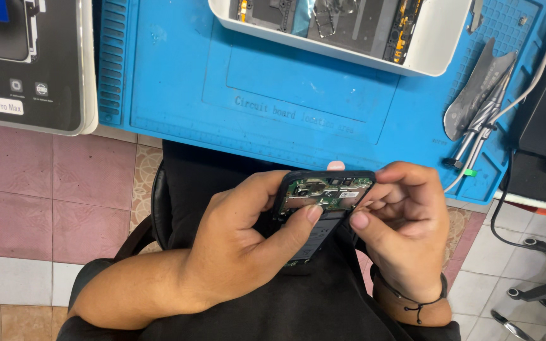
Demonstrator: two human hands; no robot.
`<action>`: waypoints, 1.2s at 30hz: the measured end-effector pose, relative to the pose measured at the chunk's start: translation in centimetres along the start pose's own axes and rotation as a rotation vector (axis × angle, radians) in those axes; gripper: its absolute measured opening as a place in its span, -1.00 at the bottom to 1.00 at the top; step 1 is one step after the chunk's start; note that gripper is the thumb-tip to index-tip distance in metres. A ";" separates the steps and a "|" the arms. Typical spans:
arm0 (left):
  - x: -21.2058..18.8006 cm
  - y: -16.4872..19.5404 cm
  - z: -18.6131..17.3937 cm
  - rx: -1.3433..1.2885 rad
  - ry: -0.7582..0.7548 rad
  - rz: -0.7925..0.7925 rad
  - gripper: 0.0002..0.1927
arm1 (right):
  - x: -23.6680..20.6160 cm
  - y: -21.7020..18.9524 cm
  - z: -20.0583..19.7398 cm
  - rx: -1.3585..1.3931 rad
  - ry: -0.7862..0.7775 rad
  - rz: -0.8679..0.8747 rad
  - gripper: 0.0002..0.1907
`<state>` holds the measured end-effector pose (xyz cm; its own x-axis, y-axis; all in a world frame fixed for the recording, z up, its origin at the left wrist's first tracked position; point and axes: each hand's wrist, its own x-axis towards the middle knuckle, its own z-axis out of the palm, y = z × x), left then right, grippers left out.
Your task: The person disassembles a smartphone, removes the motherboard, and transfers small components to another device. They then reassemble the phone by placing the motherboard back into the chassis and connecting internal cables.
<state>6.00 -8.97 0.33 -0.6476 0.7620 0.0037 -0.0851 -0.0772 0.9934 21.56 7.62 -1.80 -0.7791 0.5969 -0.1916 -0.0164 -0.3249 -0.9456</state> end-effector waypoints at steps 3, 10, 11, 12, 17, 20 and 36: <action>-0.1 0.1 -0.2 -0.041 -0.036 -0.029 -0.74 | 0.2 0.0 -0.6 0.020 -0.029 0.036 -0.60; 0.2 0.3 -0.1 0.044 -0.054 0.028 -0.78 | -0.1 0.2 -1.8 -0.065 -0.079 0.014 -0.71; 0.2 0.4 -0.2 0.055 -0.062 0.034 -0.79 | -0.1 0.2 -1.9 -0.085 -0.075 0.011 -0.72; 0.2 0.5 -0.2 0.065 -0.070 0.039 -0.80 | -0.2 0.2 -2.0 -0.104 -0.071 0.009 -0.72; 0.3 0.6 -0.1 0.131 -0.068 0.098 -0.81 | -0.3 -0.2 -2.1 -0.228 -0.056 -0.015 -0.70; 0.3 0.7 0.0 0.177 -0.052 0.136 -0.78 | -0.4 -0.3 -2.1 -0.256 -0.047 -0.042 -0.69; 0.2 1.1 0.1 0.148 -0.055 0.070 -0.80 | -1.8 1.2 -3.4 -0.255 -0.011 -0.036 -0.71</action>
<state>5.85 -8.81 1.40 -0.6055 0.7922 0.0761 0.0739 -0.0392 0.9965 25.08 8.60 -3.46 -0.7877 0.5964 -0.1546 0.1126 -0.1074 -0.9878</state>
